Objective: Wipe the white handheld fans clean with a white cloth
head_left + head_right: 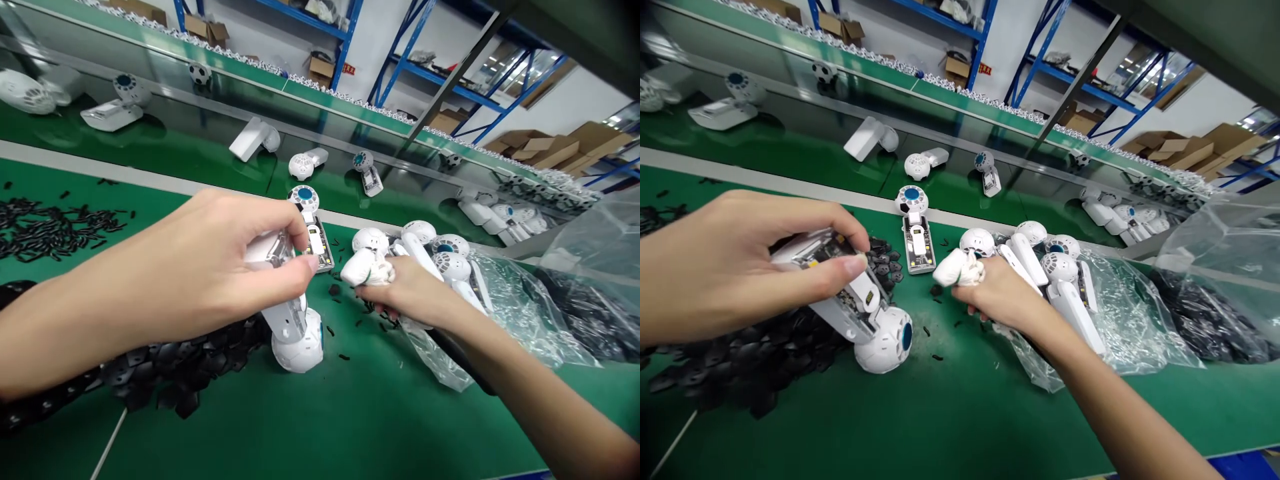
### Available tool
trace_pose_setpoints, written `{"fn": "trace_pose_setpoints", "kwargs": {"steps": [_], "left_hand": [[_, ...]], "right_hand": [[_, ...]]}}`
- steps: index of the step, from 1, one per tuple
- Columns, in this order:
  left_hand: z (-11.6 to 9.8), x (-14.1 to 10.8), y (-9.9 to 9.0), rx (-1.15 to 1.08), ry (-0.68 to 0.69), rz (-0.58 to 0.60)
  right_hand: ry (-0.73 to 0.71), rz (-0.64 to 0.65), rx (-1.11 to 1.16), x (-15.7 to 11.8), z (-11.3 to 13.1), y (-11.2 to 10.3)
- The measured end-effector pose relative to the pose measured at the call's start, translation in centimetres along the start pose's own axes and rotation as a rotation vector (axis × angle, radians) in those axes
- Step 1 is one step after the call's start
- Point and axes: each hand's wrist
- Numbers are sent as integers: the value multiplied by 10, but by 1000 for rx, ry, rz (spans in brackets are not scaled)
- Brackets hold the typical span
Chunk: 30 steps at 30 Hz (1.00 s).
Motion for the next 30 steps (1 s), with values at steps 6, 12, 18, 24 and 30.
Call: {"fn": "trace_pose_setpoints", "kwargs": {"steps": [6,12,18,24,30], "left_hand": [[-7,0,-2,1,4,-11],[-11,3,3,-35,-60,43],[-9,3,7,-11,-22,42],[-3,2,-8,0,-50,54],[-10,-2,-22,54,-121,53]], "right_hand": [[-194,-111,-107,6,7,13],[-316,-273,-180,32,38,5],[-298,-277,-351,64,65,31],[-295,-245,-358,49,61,15],[-254,-23,-254,9,16,16]]}}
Point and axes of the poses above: each hand's wrist, its own x-axis towards the middle knuckle, its own y-axis out of the palm, z = x × y, and after that the axes turned 1 degree about x, right-handed
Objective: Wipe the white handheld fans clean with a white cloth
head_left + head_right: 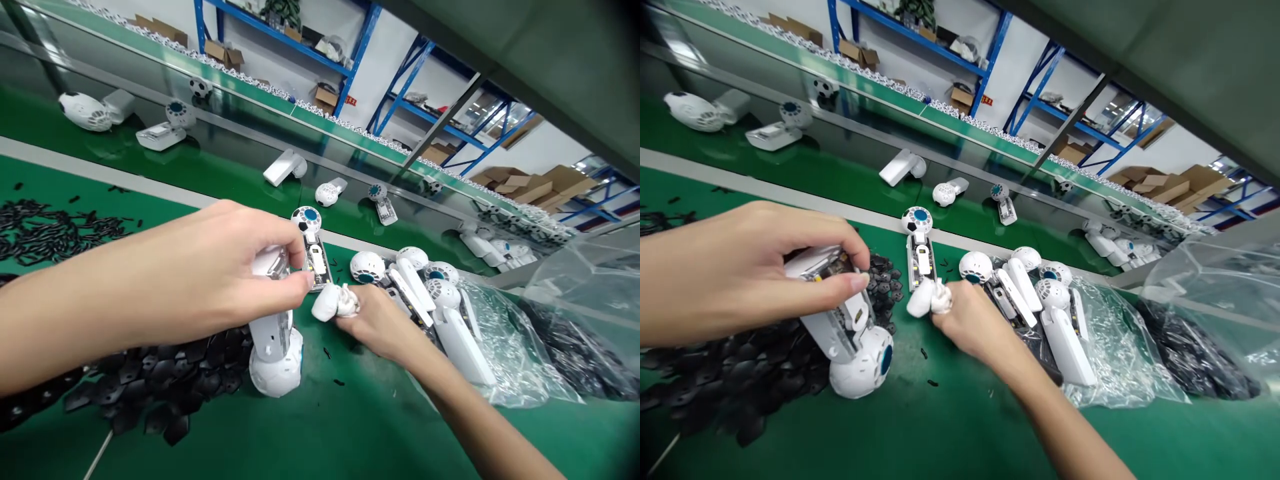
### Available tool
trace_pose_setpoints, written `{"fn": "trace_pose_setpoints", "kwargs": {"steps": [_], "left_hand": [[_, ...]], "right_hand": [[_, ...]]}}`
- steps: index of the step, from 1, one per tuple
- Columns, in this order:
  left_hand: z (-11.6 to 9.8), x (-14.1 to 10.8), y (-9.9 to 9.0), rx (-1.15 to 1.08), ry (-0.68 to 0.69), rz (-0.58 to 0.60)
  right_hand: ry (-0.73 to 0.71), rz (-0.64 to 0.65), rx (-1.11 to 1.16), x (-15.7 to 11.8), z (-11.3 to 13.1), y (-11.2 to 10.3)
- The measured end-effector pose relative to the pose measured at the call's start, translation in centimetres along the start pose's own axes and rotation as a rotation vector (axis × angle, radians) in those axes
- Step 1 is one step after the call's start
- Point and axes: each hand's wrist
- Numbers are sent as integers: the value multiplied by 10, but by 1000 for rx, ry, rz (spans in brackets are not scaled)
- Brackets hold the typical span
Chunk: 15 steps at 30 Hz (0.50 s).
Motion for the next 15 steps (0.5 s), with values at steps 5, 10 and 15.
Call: {"fn": "trace_pose_setpoints", "kwargs": {"steps": [5,10,15], "left_hand": [[-1,2,3,-38,67,-41],[2,3,4,-70,124,-35],[-3,0,2,-56,91,-40]], "right_hand": [[-40,-32,-91,-7,-5,19],[-69,21,-84,0,1,16],[-68,39,-25,8,2,14]]}}
Point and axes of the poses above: each hand's wrist, its own x-axis towards the middle knuckle, its own y-axis out of the palm, z = x × y, and after that the axes turned 1 degree about x, right-handed
